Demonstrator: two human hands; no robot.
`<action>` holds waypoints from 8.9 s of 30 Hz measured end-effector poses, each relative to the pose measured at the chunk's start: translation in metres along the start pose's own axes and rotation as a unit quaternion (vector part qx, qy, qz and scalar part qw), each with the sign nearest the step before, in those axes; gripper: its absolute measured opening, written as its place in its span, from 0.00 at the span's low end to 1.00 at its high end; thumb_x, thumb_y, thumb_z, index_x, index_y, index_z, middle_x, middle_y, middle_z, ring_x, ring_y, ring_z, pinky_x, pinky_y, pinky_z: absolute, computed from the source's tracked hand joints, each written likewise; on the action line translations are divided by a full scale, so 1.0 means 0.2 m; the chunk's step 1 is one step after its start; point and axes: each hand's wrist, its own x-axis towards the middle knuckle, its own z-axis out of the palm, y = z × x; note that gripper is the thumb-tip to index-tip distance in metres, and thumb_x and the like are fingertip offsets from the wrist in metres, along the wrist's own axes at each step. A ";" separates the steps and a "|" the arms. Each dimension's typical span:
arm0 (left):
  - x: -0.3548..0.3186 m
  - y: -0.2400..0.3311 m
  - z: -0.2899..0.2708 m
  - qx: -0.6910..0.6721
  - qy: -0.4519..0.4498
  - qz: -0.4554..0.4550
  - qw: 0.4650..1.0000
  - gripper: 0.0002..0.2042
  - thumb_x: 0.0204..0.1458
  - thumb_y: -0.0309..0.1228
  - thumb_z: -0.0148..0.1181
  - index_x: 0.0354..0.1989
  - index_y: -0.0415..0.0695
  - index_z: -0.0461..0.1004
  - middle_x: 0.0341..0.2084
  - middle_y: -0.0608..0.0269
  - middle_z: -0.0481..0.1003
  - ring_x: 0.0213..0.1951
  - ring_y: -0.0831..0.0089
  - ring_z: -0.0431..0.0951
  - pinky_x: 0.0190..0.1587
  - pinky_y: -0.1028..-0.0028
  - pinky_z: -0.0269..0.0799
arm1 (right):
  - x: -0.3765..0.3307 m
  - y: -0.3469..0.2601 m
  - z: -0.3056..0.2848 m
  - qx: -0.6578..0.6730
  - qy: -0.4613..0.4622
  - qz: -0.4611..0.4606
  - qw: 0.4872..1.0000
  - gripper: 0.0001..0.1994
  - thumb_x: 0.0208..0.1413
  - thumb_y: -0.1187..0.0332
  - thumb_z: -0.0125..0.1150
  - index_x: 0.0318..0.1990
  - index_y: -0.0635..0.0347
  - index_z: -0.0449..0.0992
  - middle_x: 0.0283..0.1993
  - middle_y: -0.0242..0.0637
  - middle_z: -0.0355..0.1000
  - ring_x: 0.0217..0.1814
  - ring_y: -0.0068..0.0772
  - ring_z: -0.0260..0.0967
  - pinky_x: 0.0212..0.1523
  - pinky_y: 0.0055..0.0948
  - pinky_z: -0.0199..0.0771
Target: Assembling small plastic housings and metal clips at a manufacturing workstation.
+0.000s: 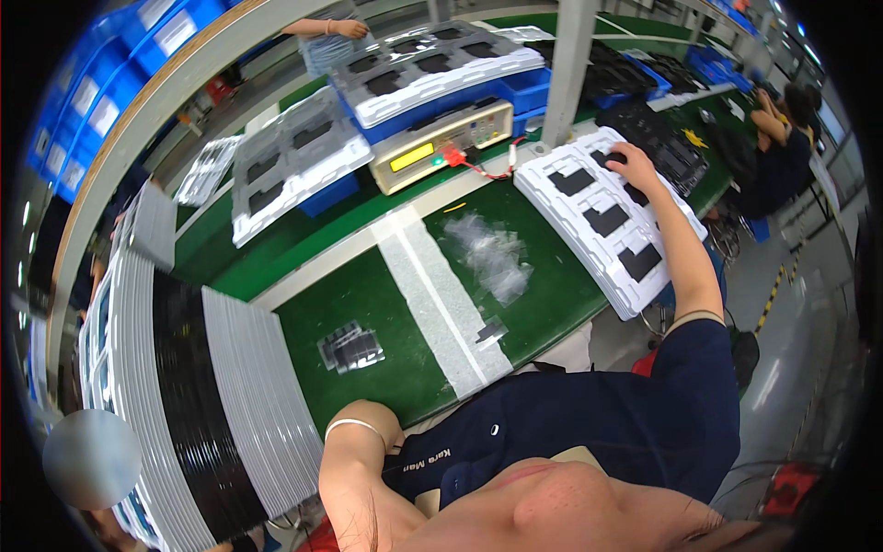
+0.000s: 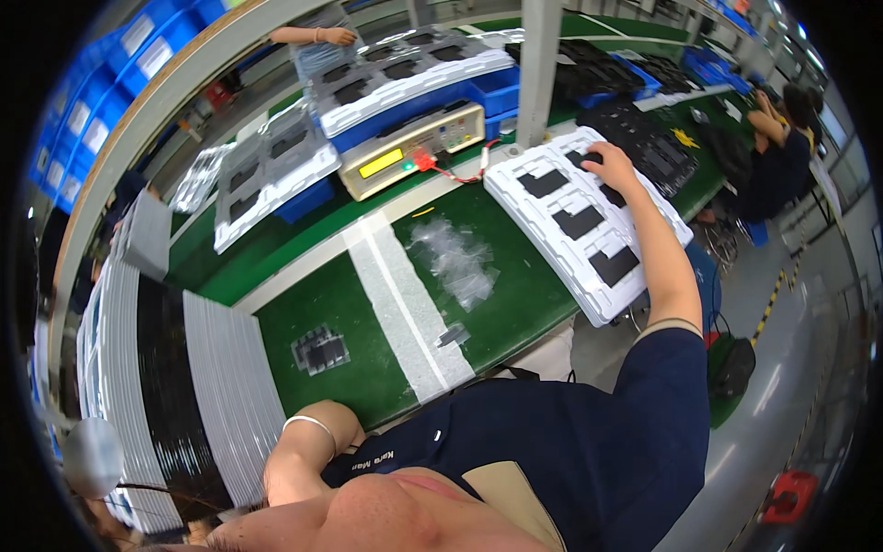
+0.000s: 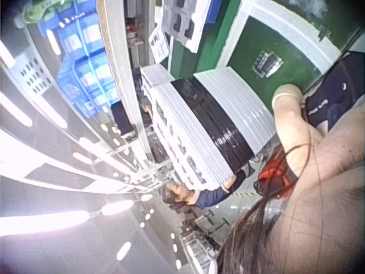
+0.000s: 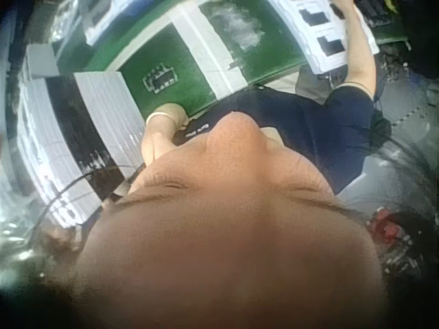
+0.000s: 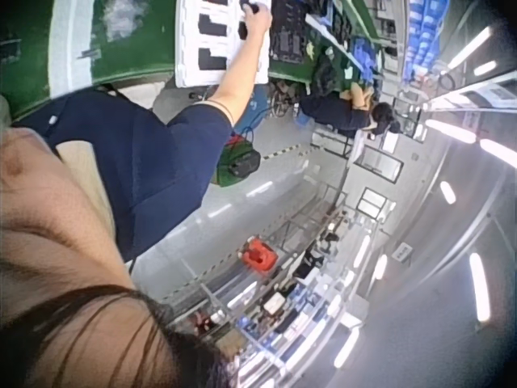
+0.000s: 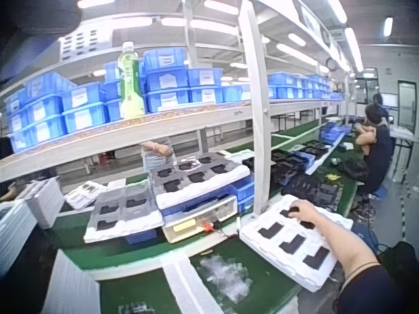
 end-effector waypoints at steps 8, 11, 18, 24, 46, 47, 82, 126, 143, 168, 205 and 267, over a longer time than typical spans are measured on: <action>0.08 -0.04 -0.08 -0.070 -0.051 -0.047 0.995 0.06 0.49 0.26 0.49 0.29 0.38 0.73 0.31 0.53 0.74 0.34 0.59 0.73 0.40 0.60 0.67 | 0.06 0.07 -0.10 0.096 -0.087 0.059 0.990 0.21 0.37 0.81 0.63 0.44 0.59 0.72 0.47 0.37 0.67 0.49 0.32 0.66 0.52 0.27 0.65; 0.10 -0.03 -0.10 -0.077 -0.060 -0.058 0.994 0.06 0.49 0.26 0.49 0.29 0.38 0.73 0.31 0.53 0.74 0.34 0.59 0.73 0.41 0.60 0.66 | 0.06 0.07 -0.10 0.109 -0.080 0.066 0.989 0.22 0.37 0.82 0.63 0.44 0.58 0.72 0.46 0.35 0.68 0.49 0.32 0.67 0.52 0.27 0.65; 0.24 -0.04 -0.16 -0.063 -0.105 -0.070 0.990 0.07 0.49 0.27 0.49 0.29 0.39 0.73 0.31 0.53 0.74 0.34 0.59 0.73 0.41 0.60 0.66 | 0.16 0.10 -0.09 0.126 -0.013 0.076 0.989 0.23 0.42 0.67 0.62 0.50 0.51 0.70 0.42 0.41 0.71 0.44 0.37 0.69 0.45 0.32 0.68; 0.43 -0.09 -0.17 -0.044 -0.164 -0.086 0.982 0.07 0.50 0.28 0.49 0.29 0.39 0.73 0.31 0.54 0.73 0.34 0.60 0.73 0.41 0.60 0.66 | 0.59 0.03 -0.06 0.029 0.099 0.205 0.973 0.39 0.43 0.74 0.51 0.64 0.38 0.44 0.41 0.51 0.69 0.42 0.50 0.68 0.42 0.42 0.68; 0.39 -0.12 -0.24 -0.078 -0.158 -0.125 0.976 0.08 0.51 0.30 0.48 0.30 0.40 0.72 0.32 0.56 0.73 0.35 0.60 0.72 0.42 0.60 0.65 | 0.50 0.18 0.02 -0.156 0.055 0.047 0.985 0.11 0.45 0.73 0.50 0.38 0.56 0.75 0.38 0.43 0.71 0.43 0.43 0.69 0.41 0.36 0.70; 0.38 -0.11 -0.24 -0.086 -0.158 -0.127 0.976 0.08 0.51 0.30 0.48 0.30 0.40 0.72 0.32 0.56 0.73 0.35 0.61 0.72 0.42 0.60 0.65 | 0.44 0.19 -0.01 -0.160 0.050 0.049 0.985 0.11 0.45 0.73 0.50 0.38 0.56 0.75 0.38 0.43 0.71 0.43 0.43 0.69 0.41 0.36 0.70; 0.29 0.02 -0.22 -0.160 -0.219 -0.194 0.943 0.09 0.52 0.34 0.48 0.32 0.42 0.71 0.33 0.58 0.72 0.37 0.62 0.71 0.44 0.59 0.64 | 0.08 0.01 -0.05 -0.046 -0.026 0.119 0.991 0.12 0.42 0.64 0.64 0.34 0.58 0.77 0.34 0.40 0.73 0.36 0.40 0.71 0.38 0.34 0.71; 0.28 0.27 -0.20 0.253 -0.371 0.147 0.881 0.11 0.49 0.40 0.53 0.25 0.46 0.71 0.25 0.64 0.68 0.31 0.66 0.69 0.41 0.65 0.64 | 0.92 -1.41 -0.27 -0.167 -0.242 -0.153 0.944 0.24 0.38 0.65 0.67 0.46 0.52 0.70 0.25 0.34 0.74 0.25 0.27 0.73 0.29 0.29 0.71; 0.28 0.31 -0.21 0.309 -0.363 0.124 0.870 0.07 0.49 0.26 0.49 0.20 0.41 0.68 0.21 0.57 0.73 0.25 0.61 0.73 0.37 0.60 0.71 | 0.80 -1.33 -0.16 -0.211 0.130 -0.275 0.929 0.11 0.45 0.70 0.48 0.37 0.54 0.72 0.21 0.46 0.72 0.23 0.48 0.71 0.27 0.41 0.72; 0.22 0.42 -0.21 0.374 -0.304 0.141 0.864 0.04 0.48 0.26 0.54 0.29 0.47 0.75 0.27 0.61 0.77 0.29 0.70 0.77 0.44 0.69 0.64 | 0.94 -1.58 0.10 0.790 0.211 0.143 0.557 0.31 0.39 0.87 0.55 0.52 0.47 0.58 0.44 0.41 0.62 0.35 0.32 0.65 0.24 0.30 0.65; 0.68 -1.24 -0.19 -0.144 0.296 -0.375 0.866 0.19 0.54 0.27 0.49 0.54 0.37 0.58 0.47 0.58 0.67 0.51 0.70 0.67 0.54 0.72 0.63 | -0.12 0.30 -0.41 0.320 -0.214 0.205 0.900 0.16 0.52 0.69 0.56 0.47 0.68 0.70 0.37 0.36 0.73 0.36 0.23 0.69 0.39 0.23 0.68; -0.19 -0.28 -0.52 0.656 0.106 -0.234 0.710 0.14 0.39 0.23 0.61 0.36 0.39 0.69 0.37 0.56 0.70 0.41 0.59 0.71 0.45 0.67 0.67 | -1.04 -1.38 0.09 0.139 -0.179 -0.377 0.898 0.34 0.36 0.54 0.64 0.50 0.66 0.66 0.54 0.42 0.64 0.56 0.41 0.62 0.55 0.38 0.61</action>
